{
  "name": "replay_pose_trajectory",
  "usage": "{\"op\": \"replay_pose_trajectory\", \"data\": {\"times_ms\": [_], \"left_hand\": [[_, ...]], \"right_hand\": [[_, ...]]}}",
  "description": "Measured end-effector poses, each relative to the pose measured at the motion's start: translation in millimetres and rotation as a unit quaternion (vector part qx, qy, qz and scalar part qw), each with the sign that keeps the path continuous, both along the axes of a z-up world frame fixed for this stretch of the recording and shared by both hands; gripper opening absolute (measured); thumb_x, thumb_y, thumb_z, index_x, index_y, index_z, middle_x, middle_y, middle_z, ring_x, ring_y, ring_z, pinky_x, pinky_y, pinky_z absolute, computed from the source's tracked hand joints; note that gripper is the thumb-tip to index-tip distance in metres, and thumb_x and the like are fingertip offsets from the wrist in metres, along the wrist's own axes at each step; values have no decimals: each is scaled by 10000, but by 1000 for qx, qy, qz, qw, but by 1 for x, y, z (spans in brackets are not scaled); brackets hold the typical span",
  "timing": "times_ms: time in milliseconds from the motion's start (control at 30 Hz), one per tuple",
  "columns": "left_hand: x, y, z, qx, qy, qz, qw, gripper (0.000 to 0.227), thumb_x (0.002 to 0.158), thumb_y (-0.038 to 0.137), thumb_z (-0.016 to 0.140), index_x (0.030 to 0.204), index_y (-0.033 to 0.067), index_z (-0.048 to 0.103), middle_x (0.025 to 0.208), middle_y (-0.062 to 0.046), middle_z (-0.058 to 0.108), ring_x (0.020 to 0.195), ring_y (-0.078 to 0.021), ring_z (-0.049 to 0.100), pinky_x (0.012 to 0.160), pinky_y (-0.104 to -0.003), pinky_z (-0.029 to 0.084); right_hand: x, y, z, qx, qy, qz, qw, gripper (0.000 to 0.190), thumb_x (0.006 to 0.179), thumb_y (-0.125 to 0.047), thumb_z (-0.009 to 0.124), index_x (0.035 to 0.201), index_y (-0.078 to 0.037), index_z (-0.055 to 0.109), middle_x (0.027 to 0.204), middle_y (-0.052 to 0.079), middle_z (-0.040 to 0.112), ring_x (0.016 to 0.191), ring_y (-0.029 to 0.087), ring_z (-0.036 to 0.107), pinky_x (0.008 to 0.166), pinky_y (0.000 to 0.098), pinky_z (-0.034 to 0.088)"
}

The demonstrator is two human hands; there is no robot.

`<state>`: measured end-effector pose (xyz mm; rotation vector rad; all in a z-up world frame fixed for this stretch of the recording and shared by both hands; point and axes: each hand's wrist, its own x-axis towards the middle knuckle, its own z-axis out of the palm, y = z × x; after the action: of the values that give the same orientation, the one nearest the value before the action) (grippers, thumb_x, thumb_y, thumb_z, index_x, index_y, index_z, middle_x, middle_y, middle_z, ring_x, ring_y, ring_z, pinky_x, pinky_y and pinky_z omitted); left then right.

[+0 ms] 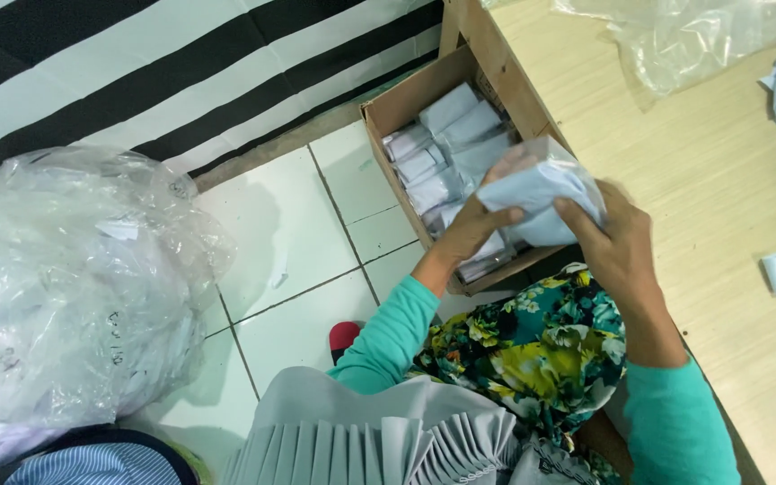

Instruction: The person folds light blue fabric face masks by hand on a wooden table, then places each folded mask into a small plastic bag. The person repeats this process for multiple masks, placing the packaged items into a cardboard box.

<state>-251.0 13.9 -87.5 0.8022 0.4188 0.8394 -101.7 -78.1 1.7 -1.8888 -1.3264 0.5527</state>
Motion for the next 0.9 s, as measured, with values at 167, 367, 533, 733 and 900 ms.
{"op": "replay_pose_trajectory", "data": {"times_ms": [167,367,533,733,900], "left_hand": [[-10,19,-73,-102,21,60,993,668,931,250,860,1472,37,531,1331,-184,630,1191,-276,619,1000,-525,524],[-21,37,-43,-206,143,181,951,884,956,335,766,1553,-83,265,1520,-322,338,1431,-428,351,1120,-604,353],[-21,65,-54,-212,274,172,922,951,964,374,692,1604,-78,153,1623,-355,190,1544,-471,179,1224,-618,221],[-12,163,-241,-125,385,219,888,935,1026,297,617,1640,-32,-6,1680,-325,19,1573,-430,56,1256,-590,147],[-20,226,-326,-102,488,290,817,772,1039,162,538,1659,38,96,1693,-254,192,1563,-364,230,1269,-531,256]], "right_hand": [[-5,56,-47,-90,103,-7,991,509,987,-477,760,1330,-107,700,1237,184,695,1211,416,626,928,542,499],[-39,82,-37,-113,60,37,991,693,910,-84,711,1549,-55,445,1459,353,505,1265,541,541,972,617,519],[-30,97,-110,-164,-115,134,971,517,948,-66,659,1462,-97,601,1517,312,484,1296,509,559,1012,600,537],[-43,127,-141,-239,-152,212,935,539,925,-151,667,1462,-153,612,1581,223,430,1340,488,544,1066,608,505],[-54,128,-165,-261,-238,260,899,695,945,-198,643,1601,-278,428,1641,165,371,1442,452,442,1074,653,443]]}}
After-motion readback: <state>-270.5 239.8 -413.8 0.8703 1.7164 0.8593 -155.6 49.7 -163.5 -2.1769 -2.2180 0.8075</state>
